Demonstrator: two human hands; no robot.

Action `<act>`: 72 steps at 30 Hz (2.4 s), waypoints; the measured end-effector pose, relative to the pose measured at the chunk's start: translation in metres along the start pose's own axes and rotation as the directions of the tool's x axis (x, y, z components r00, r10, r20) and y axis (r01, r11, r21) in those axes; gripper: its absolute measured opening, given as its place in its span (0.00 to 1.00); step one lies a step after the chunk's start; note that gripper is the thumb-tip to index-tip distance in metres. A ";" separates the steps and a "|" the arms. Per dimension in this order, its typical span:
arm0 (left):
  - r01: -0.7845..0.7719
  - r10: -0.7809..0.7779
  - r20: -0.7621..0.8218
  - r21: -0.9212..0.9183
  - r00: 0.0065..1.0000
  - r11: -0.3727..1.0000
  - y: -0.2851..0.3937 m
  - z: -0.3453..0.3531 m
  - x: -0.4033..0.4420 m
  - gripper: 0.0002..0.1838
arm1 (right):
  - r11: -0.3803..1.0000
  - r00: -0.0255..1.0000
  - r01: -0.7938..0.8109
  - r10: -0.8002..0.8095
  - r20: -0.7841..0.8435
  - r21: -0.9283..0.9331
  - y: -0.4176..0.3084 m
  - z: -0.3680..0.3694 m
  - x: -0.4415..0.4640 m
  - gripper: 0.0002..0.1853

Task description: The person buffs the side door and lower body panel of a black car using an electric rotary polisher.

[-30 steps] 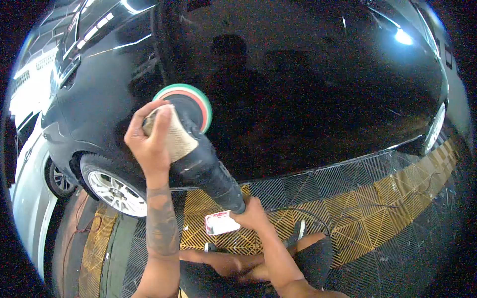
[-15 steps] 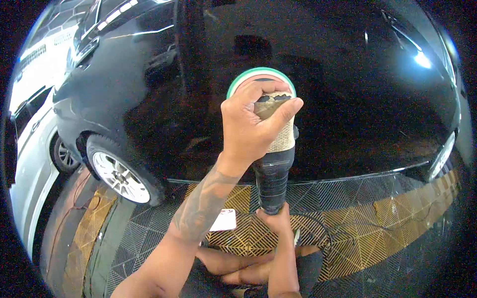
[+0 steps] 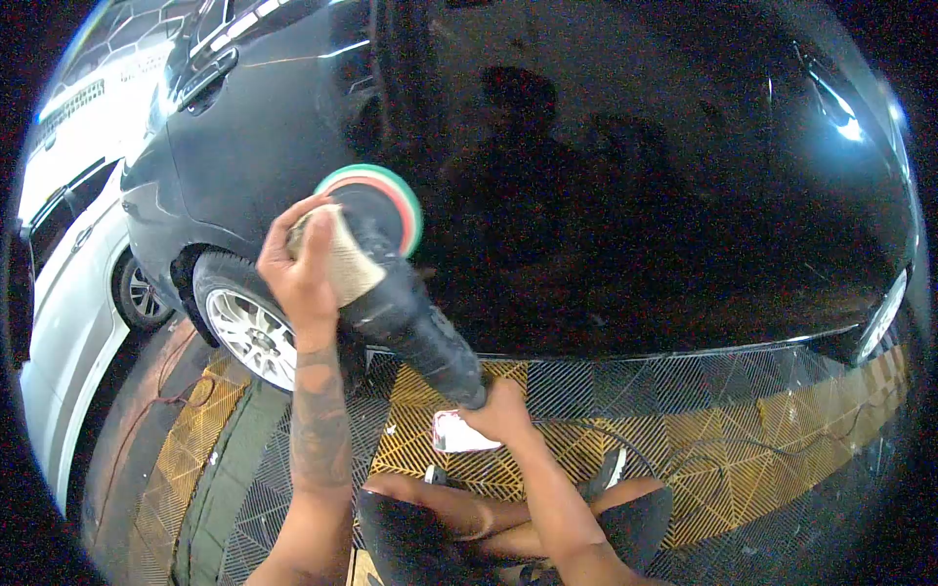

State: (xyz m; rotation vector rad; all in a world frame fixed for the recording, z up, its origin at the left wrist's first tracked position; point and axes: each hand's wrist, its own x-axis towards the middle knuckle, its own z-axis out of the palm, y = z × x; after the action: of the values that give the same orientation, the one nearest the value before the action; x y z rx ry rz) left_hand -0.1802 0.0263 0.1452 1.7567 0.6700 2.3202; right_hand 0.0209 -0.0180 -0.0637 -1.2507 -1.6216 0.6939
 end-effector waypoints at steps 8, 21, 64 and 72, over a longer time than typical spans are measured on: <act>0.052 -0.066 -0.123 -0.121 0.990 0.991 -0.021 -0.055 0.022 0.16 | 0.974 0.994 0.071 -0.051 0.096 -0.213 -0.005 0.040 0.027 0.22; -0.017 0.039 0.154 -0.142 0.987 0.990 0.051 0.152 -0.034 0.11 | 0.983 0.977 -0.136 0.154 -0.148 0.125 0.047 -0.096 -0.036 0.27; 0.039 -0.057 -0.241 -0.078 0.969 0.996 -0.021 -0.039 0.001 0.16 | 0.962 0.986 0.153 -0.133 0.104 -0.224 -0.025 -0.022 0.022 0.18; 0.116 -0.180 -0.354 -0.195 0.918 0.974 -0.043 -0.083 -0.011 0.17 | 0.928 0.965 0.192 -0.119 0.232 -0.319 -0.035 -0.003 0.026 0.21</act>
State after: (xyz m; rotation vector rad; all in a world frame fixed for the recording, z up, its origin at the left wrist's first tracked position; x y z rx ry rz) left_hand -0.2618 0.0387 0.0995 1.1620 0.6088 2.5369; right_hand 0.0085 -0.0054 -0.0237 -1.3030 -2.0579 0.4684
